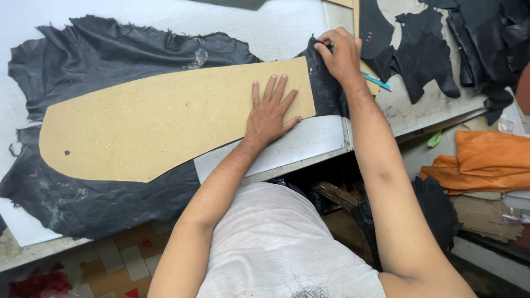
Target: The person lays out a large piece of black leather on a worktable, places a cardboard pattern on top, and uses a utility knife to cut the leather along the pattern's edge. The person repeats this process with different pattern shapes, cutting multiple leather pieces and stacking them.
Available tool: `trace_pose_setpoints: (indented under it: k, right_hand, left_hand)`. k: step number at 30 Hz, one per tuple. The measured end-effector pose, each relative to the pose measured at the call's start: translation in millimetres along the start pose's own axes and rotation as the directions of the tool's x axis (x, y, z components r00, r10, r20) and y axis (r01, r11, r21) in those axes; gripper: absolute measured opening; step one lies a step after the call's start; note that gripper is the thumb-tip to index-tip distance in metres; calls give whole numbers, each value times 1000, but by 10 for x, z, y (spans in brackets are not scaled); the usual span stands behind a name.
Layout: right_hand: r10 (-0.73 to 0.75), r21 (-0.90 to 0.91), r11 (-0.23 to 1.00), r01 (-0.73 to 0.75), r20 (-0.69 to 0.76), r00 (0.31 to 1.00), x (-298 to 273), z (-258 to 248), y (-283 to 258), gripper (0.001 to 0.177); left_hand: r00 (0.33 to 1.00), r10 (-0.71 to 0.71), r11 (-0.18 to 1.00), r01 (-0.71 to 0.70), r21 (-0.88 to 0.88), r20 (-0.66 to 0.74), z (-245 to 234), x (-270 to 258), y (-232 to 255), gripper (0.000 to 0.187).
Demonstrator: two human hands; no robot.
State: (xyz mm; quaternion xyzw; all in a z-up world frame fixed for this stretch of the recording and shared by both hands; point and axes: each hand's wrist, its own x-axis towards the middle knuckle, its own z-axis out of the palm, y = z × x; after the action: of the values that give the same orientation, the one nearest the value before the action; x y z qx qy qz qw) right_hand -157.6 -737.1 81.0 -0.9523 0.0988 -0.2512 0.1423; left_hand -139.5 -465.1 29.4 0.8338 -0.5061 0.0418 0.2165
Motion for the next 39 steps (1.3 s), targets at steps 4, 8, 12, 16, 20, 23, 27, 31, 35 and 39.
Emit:
trace_pose_setpoints:
  k: [4,8,12,16,20,23,27,31,35,39]
  right_hand:
    - [85,44,996,-83,-35,996,-502,-258,326,33]
    - [167,-274,946,-172,-40,985,-1170,-580,654,23]
    - [63,-180,982,-60,6,998,-1364,-618,919,24]
    - [-34,-243,968,53,83,996,-1340,-710,860,19]
    - [45,-237,971,-5,166,985,-1277,-804,615,16]
    - [72,-105,992,-64,75,995,-1206,-843,364,18]
    - [220,424,886,-188,-28,975,-557,-506,-249,39]
    - [175,535,784,-314,295,939,253,435,-1638,42]
    - [-530,677,728,107,457,714,553,1395,-3529,28]
    - [-878,714,479,511,400,263,736,1863,-5091,35]
  left_hand:
    - [1000,-21,999,21,-28,23,-18,-1,-27,76]
    - [999,-33,995,33,-93,4,-207,-61,-13,78]
    - [996,-76,985,82,-154,49,-284,-76,-69,79]
    - [971,-227,950,203,-239,-78,-389,-356,-494,76]
    - [808,-497,868,459,-190,-317,-838,-1308,-1311,69]
    - [606,-658,725,671,-157,-447,-1216,-2021,-1776,67]
    - [476,-711,621,770,-145,-518,-1467,-2517,-2040,69]
    - [441,-755,586,786,-198,-485,-1436,-2516,-2121,81]
    - [425,-725,582,799,-152,-543,-1316,-2511,-2150,89]
    - [449,-766,543,835,-88,-461,-1296,-2532,-2213,97]
